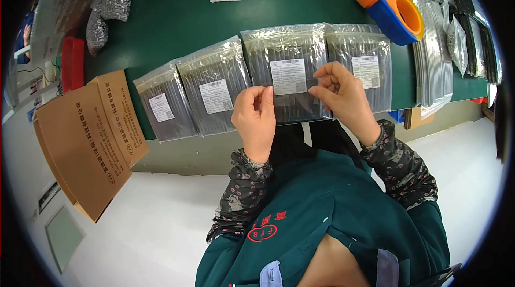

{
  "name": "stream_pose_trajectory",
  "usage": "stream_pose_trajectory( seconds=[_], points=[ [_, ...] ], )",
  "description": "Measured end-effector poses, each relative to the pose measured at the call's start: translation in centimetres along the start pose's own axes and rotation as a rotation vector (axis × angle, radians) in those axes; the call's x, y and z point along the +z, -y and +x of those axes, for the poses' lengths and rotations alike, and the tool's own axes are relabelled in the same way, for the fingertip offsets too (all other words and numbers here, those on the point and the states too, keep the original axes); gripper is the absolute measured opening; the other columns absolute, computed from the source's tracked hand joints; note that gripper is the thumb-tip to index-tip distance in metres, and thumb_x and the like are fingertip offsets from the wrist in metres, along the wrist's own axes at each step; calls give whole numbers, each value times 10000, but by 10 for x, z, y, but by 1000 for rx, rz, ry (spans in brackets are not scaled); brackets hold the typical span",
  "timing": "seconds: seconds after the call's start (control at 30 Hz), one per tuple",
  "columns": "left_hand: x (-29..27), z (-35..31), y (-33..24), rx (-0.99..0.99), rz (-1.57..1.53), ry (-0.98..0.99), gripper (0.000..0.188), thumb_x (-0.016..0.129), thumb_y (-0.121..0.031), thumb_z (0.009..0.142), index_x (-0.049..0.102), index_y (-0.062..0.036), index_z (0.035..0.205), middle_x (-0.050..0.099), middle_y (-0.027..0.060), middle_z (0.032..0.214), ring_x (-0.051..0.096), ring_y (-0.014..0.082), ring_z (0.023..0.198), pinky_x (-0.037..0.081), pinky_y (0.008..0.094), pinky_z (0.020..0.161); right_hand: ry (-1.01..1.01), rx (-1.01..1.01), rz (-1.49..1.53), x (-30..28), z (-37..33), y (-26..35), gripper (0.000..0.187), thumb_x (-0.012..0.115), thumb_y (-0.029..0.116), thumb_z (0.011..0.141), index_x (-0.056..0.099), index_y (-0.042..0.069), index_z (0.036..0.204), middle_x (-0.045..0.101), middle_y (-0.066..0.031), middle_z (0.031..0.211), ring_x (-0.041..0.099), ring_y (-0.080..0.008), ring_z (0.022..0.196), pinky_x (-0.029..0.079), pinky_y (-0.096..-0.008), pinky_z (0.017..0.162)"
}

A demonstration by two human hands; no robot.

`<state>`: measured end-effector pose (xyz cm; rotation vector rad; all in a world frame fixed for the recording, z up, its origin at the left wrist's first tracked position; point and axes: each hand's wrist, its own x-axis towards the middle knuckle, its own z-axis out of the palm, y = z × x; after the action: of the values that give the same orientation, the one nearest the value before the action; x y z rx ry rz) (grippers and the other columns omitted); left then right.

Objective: Labeling small plastic bags of hardware components and packing them into a cardboard box.

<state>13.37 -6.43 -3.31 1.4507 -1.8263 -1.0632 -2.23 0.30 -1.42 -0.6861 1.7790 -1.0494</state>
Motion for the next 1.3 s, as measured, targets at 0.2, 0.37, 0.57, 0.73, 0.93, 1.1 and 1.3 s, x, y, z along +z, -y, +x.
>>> stream_pose_trajectory(
  seconds=[0.2,0.37,0.57,0.73,0.93,1.1,1.3],
  points=[
    [5,6,13,191,197,-46,132,629,-118,789,549,-17,759,541,52,669,502,139,561,416,251,530,-56,-44,-105,8,8,-1,228,655,42,717,508,-6,884,575,-75,627,549,-119,545,428,-232,514],
    [7,11,12,298,292,-84,127,627,-113,777,539,-25,752,535,65,682,519,205,612,418,296,557,-79,-54,-97,9,12,-1,234,655,42,714,505,-2,887,578,-79,631,556,-128,546,430,-236,514],
    [10,12,14,358,459,-111,130,642,-124,757,532,-59,734,533,41,679,503,225,636,408,332,559,-99,-62,-142,11,16,-4,248,662,49,708,505,5,894,581,-85,626,565,-148,538,432,-245,506],
    [13,12,16,403,529,-134,130,653,-118,743,531,-73,736,522,32,668,492,219,624,406,324,543,-124,-117,-200,14,18,-11,256,665,55,704,501,7,895,575,-94,616,569,-180,530,433,-264,500],
    [13,12,16,456,610,-120,148,656,-114,734,511,-81,737,498,38,662,473,223,618,402,322,528,-171,-259,-370,20,15,-11,266,656,45,695,493,23,905,552,-101,637,565,-247,569,440,-326,508],
    [15,12,18,451,643,-106,161,649,-119,739,492,-86,744,484,43,677,476,229,639,408,326,531,-190,-284,-459,23,14,-9,282,649,49,698,477,22,919,548,-100,656,567,-268,596,448,-344,529],
    [14,12,15,405,665,-99,171,641,-158,748,481,-98,746,469,42,716,482,231,655,418,334,528,-230,-313,-618,23,12,-7,315,665,102,699,456,27,923,554,-103,686,574,-280,652,445,-353,537]
  ],
)
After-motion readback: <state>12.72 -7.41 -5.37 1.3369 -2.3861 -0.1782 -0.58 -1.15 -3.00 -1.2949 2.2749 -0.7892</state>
